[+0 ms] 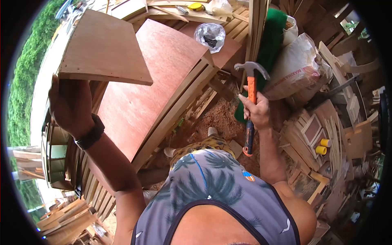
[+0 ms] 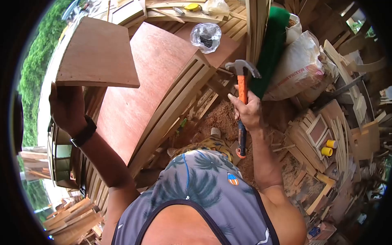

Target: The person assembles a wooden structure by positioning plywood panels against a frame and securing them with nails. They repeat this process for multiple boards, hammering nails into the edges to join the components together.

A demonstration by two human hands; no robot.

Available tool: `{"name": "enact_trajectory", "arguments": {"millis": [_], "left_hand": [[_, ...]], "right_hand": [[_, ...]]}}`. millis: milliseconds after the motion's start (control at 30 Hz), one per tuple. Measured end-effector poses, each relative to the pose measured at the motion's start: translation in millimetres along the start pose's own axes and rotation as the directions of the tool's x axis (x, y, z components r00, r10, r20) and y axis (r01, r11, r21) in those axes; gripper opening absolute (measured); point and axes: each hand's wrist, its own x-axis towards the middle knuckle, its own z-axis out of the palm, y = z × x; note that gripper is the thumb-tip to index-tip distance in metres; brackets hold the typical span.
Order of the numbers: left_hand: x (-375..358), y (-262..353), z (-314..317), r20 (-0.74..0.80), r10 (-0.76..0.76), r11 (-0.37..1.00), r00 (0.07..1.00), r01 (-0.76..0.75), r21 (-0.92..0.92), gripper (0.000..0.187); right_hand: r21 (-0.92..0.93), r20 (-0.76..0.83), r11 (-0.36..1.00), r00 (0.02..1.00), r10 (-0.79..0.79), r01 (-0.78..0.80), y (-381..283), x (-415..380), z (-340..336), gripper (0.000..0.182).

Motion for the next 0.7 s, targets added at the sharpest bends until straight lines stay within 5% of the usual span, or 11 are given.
{"name": "enact_trajectory", "arguments": {"millis": [100, 200, 267, 333, 467, 700], "left_hand": [[11.1, -33.9, 15.4, -0.042, 0.080, 0.997, 0.996, -0.080, 0.016, 0.041], [20.2, -49.1, 25.3, 0.094, 0.032, 0.999, 0.995, -0.033, 0.010, 0.044], [15.5, -50.9, 37.4, 0.084, 0.012, 1.000, 0.996, -0.014, 0.022, 0.046], [4.5, -50.2, 49.3, 0.069, 0.015, 1.000, 0.998, -0.014, -0.009, 0.049], [-23.5, -35.8, 61.1, 0.165, 0.005, 0.999, 0.986, -0.014, 0.052, 0.055], [-97.5, 5.1, 66.5, -0.113, 0.197, 0.963, 0.974, -0.171, 0.209, 0.062]], "right_hand": [[-0.086, -0.026, 0.995, 0.999, 0.041, -0.043, 22.6, 14.9, -17.4, 0.026], [-0.295, -0.036, 0.953, 0.997, 0.064, -0.071, 36.6, 58.1, -38.4, 0.016], [-0.563, -0.031, 0.819, 0.988, -0.152, 0.108, 56.3, 108.2, -50.5, 0.022], [-0.565, -0.037, 0.792, 0.951, -0.305, 0.232, 61.7, 157.1, -51.3, 0.028], [-0.685, -0.054, 0.699, 0.943, -0.329, 0.204, 58.0, 251.3, -48.0, 0.030], [-0.855, -0.184, 0.518, 0.930, -0.317, 0.008, 78.2, 379.8, -29.7, 0.029]]}}
